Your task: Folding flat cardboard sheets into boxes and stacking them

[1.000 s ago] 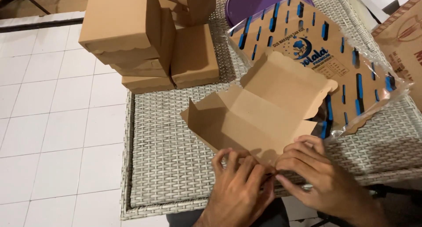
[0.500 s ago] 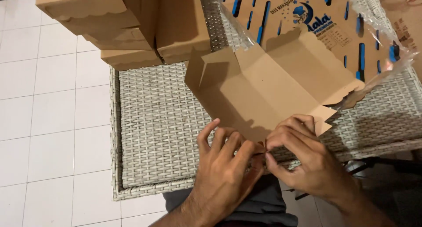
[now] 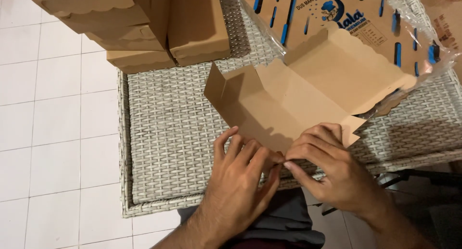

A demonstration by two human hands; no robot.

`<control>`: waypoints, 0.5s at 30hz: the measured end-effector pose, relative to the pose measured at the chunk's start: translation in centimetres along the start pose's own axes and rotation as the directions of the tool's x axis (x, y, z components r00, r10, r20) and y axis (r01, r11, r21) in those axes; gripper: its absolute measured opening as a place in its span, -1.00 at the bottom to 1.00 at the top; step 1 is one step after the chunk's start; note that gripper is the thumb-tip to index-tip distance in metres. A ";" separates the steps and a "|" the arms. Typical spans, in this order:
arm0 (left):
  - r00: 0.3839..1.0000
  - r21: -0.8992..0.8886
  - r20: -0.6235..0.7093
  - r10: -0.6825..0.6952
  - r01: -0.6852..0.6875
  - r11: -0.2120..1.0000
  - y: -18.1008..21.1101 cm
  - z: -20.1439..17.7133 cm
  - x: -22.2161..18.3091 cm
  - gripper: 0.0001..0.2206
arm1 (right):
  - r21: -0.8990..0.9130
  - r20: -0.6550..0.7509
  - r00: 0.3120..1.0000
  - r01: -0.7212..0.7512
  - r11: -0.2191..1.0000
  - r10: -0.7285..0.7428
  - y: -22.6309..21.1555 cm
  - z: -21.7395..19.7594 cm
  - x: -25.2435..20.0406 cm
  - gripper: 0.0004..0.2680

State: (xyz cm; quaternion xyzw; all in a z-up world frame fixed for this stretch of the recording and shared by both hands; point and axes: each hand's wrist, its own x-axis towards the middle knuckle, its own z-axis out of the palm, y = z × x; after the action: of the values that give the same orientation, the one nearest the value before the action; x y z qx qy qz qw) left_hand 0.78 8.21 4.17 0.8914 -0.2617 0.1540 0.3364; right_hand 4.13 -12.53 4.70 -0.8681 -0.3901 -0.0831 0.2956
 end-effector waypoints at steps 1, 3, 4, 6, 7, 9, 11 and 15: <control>1.000 -0.016 0.016 -0.005 0.005 1.000 0.0 0.0 -0.1 -0.84 | -0.002 0.008 1.000 0.010 1.000 -0.010 0.1 0.1 -0.1 -0.96; 1.000 0.000 0.012 0.002 -0.002 1.000 -0.4 0.6 -0.3 -0.84 | 0.005 0.004 1.000 0.004 1.000 -0.004 0.2 0.6 -0.2 -0.95; 1.000 0.016 0.006 0.011 -0.011 1.000 -0.6 0.9 -0.4 -0.84 | 0.008 -0.001 1.000 -0.003 1.000 0.003 0.3 0.8 -0.3 -0.94; 1.000 0.043 -0.005 0.011 -0.011 0.999 -1.0 1.5 -0.8 -0.84 | 0.016 -0.004 1.000 0.007 1.000 -0.007 0.2 1.1 -0.4 -0.94; 1.000 0.070 -0.016 0.012 -0.011 0.998 -1.1 1.9 -0.9 -0.84 | 0.022 -0.007 1.000 0.016 1.000 -0.016 0.2 1.3 -0.4 -0.93; 1.000 0.102 -0.009 0.027 -0.026 0.994 -1.5 2.2 -1.2 -0.85 | 0.004 0.005 0.999 0.034 0.999 -0.034 0.6 1.8 -0.7 -0.94; 0.999 0.129 0.003 0.042 -0.042 0.991 -1.6 2.2 -1.5 -0.85 | -0.013 0.017 0.999 0.045 0.999 -0.045 0.9 2.3 -1.2 -0.94; 0.999 0.116 -0.015 0.030 -0.028 0.993 -1.6 2.0 -1.7 -0.89 | -0.030 -0.004 0.999 0.051 0.998 -0.051 1.0 2.5 -1.5 -0.91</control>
State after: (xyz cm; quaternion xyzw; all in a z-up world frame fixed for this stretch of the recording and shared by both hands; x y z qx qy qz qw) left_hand 0.44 8.46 1.10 0.9041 -0.2626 0.1813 0.2840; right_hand 3.64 -12.51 1.66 -0.8619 -0.4101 -0.0983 0.2815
